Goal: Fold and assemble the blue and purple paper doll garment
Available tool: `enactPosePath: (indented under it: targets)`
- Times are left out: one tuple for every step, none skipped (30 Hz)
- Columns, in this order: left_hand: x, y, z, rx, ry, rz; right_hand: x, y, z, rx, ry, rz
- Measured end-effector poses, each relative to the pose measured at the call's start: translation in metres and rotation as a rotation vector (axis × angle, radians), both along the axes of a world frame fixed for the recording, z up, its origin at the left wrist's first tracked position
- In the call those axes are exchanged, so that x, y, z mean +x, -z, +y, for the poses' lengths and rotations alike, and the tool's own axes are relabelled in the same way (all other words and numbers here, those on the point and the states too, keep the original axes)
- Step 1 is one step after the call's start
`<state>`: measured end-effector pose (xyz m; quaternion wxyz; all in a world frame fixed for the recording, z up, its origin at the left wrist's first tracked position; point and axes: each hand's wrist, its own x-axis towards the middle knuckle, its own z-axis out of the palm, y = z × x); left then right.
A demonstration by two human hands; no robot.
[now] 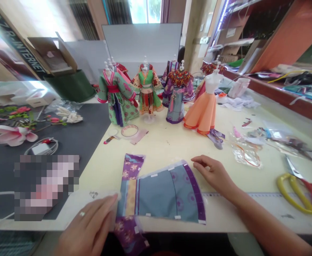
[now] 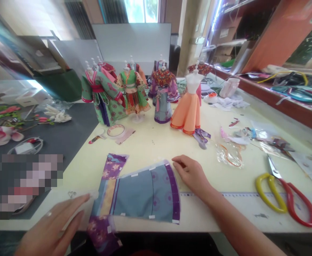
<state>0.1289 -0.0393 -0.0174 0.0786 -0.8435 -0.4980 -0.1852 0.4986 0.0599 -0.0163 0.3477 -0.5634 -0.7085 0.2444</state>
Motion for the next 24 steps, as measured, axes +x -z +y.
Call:
enactPosePath:
  targets:
    - [0.008,-0.003,0.013,-0.019,-0.039,0.02,0.0,0.001,-0.002,0.038,-0.013,-0.072]
    - [0.016,-0.005,0.026,-0.039,-0.081,0.031,0.0,0.001,-0.005,0.074,-0.032,-0.133]
    - [0.022,-0.006,0.037,-0.058,-0.195,0.025,0.0,0.002,-0.007,0.108,-0.056,-0.183]
    - [0.028,-0.006,0.047,-0.097,-0.287,0.025,0.0,0.002,-0.009,0.143,-0.083,-0.223]
    - [0.033,-0.006,0.055,-0.142,-0.342,0.03,0.0,0.003,-0.01,0.177,-0.114,-0.255]
    - [0.037,-0.006,0.062,-0.19,-0.38,0.038,-0.001,0.003,-0.012,0.212,-0.145,-0.282]
    - [0.04,-0.006,0.067,-0.227,-0.395,0.039,-0.001,0.004,-0.013,0.247,-0.172,-0.309]
    - [0.043,-0.006,0.071,-0.256,-0.394,0.035,-0.001,0.005,-0.013,0.281,-0.195,-0.336]
    - [0.045,-0.006,0.074,-0.273,-0.389,0.026,-0.002,0.005,-0.014,0.309,-0.216,-0.365]
    - [0.046,-0.006,0.076,-0.281,-0.38,0.016,-0.002,0.006,-0.014,0.331,-0.234,-0.395]
    - [0.047,-0.007,0.078,-0.282,-0.372,0.007,-0.002,0.006,-0.014,0.344,-0.251,-0.425]
    - [0.047,-0.006,0.079,-0.28,-0.369,0.0,-0.003,0.006,-0.014,0.351,-0.266,-0.453]
    - [0.047,-0.006,0.08,-0.277,-0.37,-0.002,-0.004,0.006,-0.014,0.354,-0.279,-0.477]
    - [0.046,-0.006,0.08,-0.273,-0.376,-0.001,-0.005,0.006,-0.014,0.352,-0.288,-0.496]
    - [0.044,-0.006,0.081,-0.272,-0.386,0.002,-0.007,0.005,-0.014,0.35,-0.294,-0.509]
    - [0.043,-0.005,0.082,-0.274,-0.394,0.004,-0.008,0.005,-0.014,0.346,-0.297,-0.517]
    - [0.04,-0.006,0.082,-0.277,-0.4,0.006,-0.01,0.005,-0.013,0.341,-0.297,-0.521]
    - [0.038,-0.006,0.083,-0.287,-0.4,0.007,-0.011,0.004,-0.013,0.338,-0.3,-0.521]
    - [0.036,-0.008,0.084,-0.303,-0.397,0.006,-0.012,0.004,-0.013,0.336,-0.303,-0.518]
    - [0.034,-0.01,0.084,-0.319,-0.392,0.002,-0.012,0.003,-0.013,0.336,-0.305,-0.511]
    - [0.033,-0.013,0.085,-0.328,-0.387,-0.005,-0.012,0.003,-0.013,0.335,-0.304,-0.503]
    - [0.032,-0.016,0.086,-0.324,-0.382,-0.014,-0.011,0.002,-0.012,0.334,-0.301,-0.495]
    - [0.033,-0.02,0.088,-0.305,-0.374,-0.027,-0.011,0.001,-0.011,0.331,-0.294,-0.485]
    - [0.035,-0.024,0.089,-0.273,-0.356,-0.043,-0.01,-0.001,-0.01,0.326,-0.285,-0.477]
